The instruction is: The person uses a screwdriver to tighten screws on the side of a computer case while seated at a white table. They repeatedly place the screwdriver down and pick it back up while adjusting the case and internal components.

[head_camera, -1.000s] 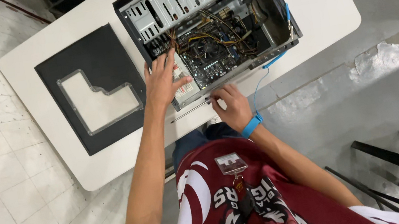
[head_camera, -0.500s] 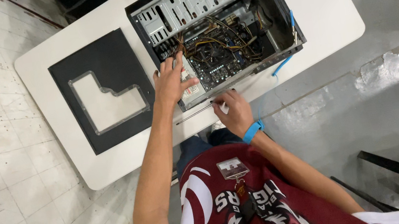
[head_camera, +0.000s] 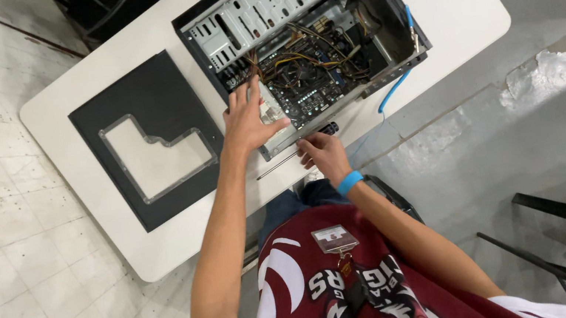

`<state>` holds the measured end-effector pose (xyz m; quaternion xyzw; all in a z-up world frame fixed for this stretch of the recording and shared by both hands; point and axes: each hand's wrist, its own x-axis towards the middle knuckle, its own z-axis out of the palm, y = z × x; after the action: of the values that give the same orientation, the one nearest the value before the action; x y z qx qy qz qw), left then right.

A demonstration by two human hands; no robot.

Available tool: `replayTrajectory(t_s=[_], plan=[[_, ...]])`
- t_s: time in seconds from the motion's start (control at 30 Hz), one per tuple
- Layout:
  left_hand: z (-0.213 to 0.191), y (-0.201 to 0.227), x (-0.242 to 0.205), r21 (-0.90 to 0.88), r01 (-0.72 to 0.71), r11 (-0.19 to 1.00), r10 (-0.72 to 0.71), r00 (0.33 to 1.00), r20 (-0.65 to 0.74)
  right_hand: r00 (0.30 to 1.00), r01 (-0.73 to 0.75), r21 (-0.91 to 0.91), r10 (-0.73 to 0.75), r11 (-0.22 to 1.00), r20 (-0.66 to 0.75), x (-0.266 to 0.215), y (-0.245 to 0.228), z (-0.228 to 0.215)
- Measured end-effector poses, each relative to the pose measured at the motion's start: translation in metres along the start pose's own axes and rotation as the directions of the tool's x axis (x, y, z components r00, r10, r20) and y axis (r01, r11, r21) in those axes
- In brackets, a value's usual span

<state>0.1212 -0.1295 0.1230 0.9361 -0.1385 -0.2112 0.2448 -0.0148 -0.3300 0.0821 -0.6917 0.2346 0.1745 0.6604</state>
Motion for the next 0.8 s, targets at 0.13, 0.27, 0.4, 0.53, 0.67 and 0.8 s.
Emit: replayTrajectory(t_s=[0.13, 0.27, 0.4, 0.53, 0.67, 0.8], plan=[[0.012, -0.02, 0.0, -0.021, -0.055, 0.998, 0.055, 0.998, -0.011, 0.905, 0.387, -0.747, -0.378, 0.54, 0.196, 0.009, 0.04, -0.019], [0.013, -0.024, 0.007, -0.063, -0.106, 0.992, 0.101, 0.993, -0.065, 0.805, 0.341, -0.914, -0.434, -0.219, 0.404, 0.032, 0.074, -0.036], [0.014, -0.023, 0.007, -0.056, -0.111, 0.992, 0.107, 0.991, -0.077, 0.752, 0.362, -0.88, -0.461, -0.308, 0.471, 0.061, 0.118, -0.054], [0.012, -0.022, 0.003, -0.057, -0.158, 0.986, 0.152, 0.984, -0.091, 0.768, 0.401, -0.888, -0.445, -0.226, 0.46, 0.033, 0.13, -0.06], [0.006, -0.018, 0.001, -0.051, -0.14, 0.989, 0.138, 0.989, -0.05, 0.962, 0.264, -0.937, -0.137, 0.23, 0.238, -0.045, 0.135, -0.073], [0.011, -0.021, 0.003, -0.019, -0.123, 0.992, 0.122, 0.992, -0.039, 0.996, -0.086, -0.728, 0.039, 0.68, -0.081, -0.141, 0.145, -0.086]])
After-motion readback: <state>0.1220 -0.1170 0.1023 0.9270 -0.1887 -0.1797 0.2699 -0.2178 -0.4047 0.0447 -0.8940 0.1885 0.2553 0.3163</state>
